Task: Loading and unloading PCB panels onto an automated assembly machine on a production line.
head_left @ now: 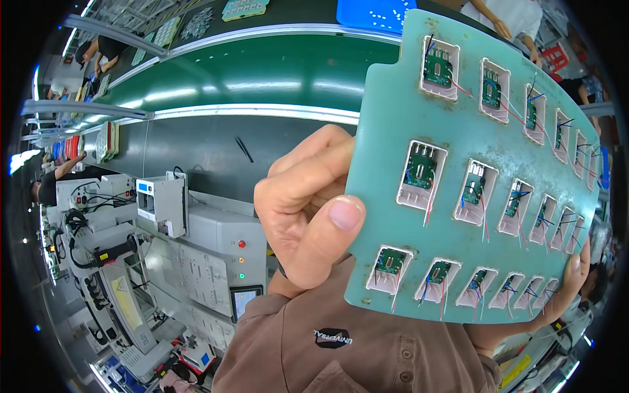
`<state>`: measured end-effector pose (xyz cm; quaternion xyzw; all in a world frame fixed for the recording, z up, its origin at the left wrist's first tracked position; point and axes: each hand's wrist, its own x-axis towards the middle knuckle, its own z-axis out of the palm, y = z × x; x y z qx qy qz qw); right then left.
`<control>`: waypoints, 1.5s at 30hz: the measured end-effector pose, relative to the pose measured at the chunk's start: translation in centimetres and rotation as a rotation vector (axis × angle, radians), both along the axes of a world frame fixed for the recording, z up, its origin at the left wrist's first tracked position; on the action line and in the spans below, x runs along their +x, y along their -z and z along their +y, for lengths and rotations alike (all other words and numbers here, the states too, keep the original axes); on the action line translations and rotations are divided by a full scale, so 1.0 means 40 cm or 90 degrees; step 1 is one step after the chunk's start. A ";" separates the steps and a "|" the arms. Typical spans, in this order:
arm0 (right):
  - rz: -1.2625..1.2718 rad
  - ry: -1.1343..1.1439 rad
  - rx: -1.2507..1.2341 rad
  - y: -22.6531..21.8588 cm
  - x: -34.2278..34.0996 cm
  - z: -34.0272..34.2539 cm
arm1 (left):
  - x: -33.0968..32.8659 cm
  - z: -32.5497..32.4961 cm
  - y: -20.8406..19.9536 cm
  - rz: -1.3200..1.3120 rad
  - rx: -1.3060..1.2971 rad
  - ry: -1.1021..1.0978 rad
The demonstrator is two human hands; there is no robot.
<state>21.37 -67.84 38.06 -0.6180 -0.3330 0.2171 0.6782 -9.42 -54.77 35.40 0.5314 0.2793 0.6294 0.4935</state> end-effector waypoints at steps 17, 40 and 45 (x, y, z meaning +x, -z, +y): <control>0.066 -0.182 0.015 0.071 -0.001 0.035 | 0.024 0.013 0.031 0.003 0.287 -0.009; 0.044 -0.199 0.067 0.092 0.010 0.029 | 0.022 0.022 0.039 0.013 0.263 0.011; 0.046 -0.194 0.053 0.099 0.019 0.027 | 0.018 0.028 0.038 0.030 0.251 0.016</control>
